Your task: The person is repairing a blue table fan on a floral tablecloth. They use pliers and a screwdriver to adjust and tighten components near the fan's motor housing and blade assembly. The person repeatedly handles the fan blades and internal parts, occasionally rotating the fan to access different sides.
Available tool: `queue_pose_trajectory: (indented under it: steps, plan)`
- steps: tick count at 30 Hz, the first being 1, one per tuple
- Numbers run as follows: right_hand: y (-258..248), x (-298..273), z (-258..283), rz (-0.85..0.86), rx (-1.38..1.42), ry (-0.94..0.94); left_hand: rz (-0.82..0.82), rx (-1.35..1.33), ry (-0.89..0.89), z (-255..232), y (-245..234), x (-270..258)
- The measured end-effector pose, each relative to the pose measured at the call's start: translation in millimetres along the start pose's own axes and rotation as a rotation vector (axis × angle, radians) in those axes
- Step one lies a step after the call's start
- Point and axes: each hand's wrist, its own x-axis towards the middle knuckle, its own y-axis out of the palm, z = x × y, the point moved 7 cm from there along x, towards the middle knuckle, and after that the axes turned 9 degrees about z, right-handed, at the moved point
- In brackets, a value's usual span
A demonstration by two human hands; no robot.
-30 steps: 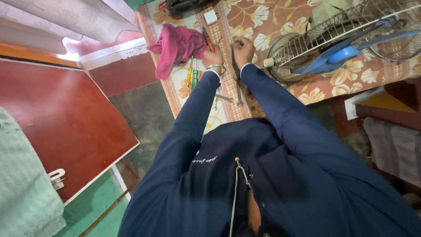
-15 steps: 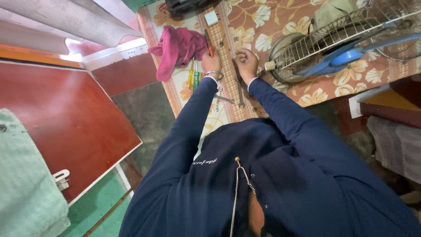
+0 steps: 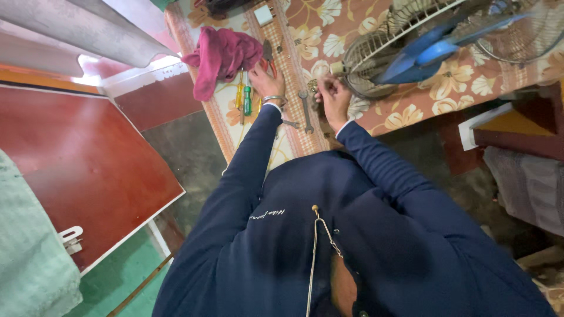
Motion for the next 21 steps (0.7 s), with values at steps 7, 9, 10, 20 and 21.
queue_pose_trajectory:
  steps: [7, 9, 10, 20, 21]
  plan:
    - [-17.0, -54.2, 102.3, -0.302, -0.601, -0.522, 0.326, -0.552, 0.434, -118.9, -60.6, -44.9]
    - [-13.9, -59.1, 117.6, -0.381, -0.583, -0.471, 0.51, -0.745, 0.512, -154.6, -64.4, -59.2]
    - [-12.6, -62.0, 124.1, -0.42, -0.574, -0.445, 0.543, -0.774, 0.576, -170.9, -68.1, -65.0]
    - [12.7, -42.8, 163.0, -0.289, -0.86, -0.647, 0.52, -0.506, 1.062, -236.7, -109.7, -87.6]
    - [10.7, -41.5, 161.1, -0.276, -0.848, -0.627, 0.53, -0.492, 0.987, -237.2, -105.2, -85.9]
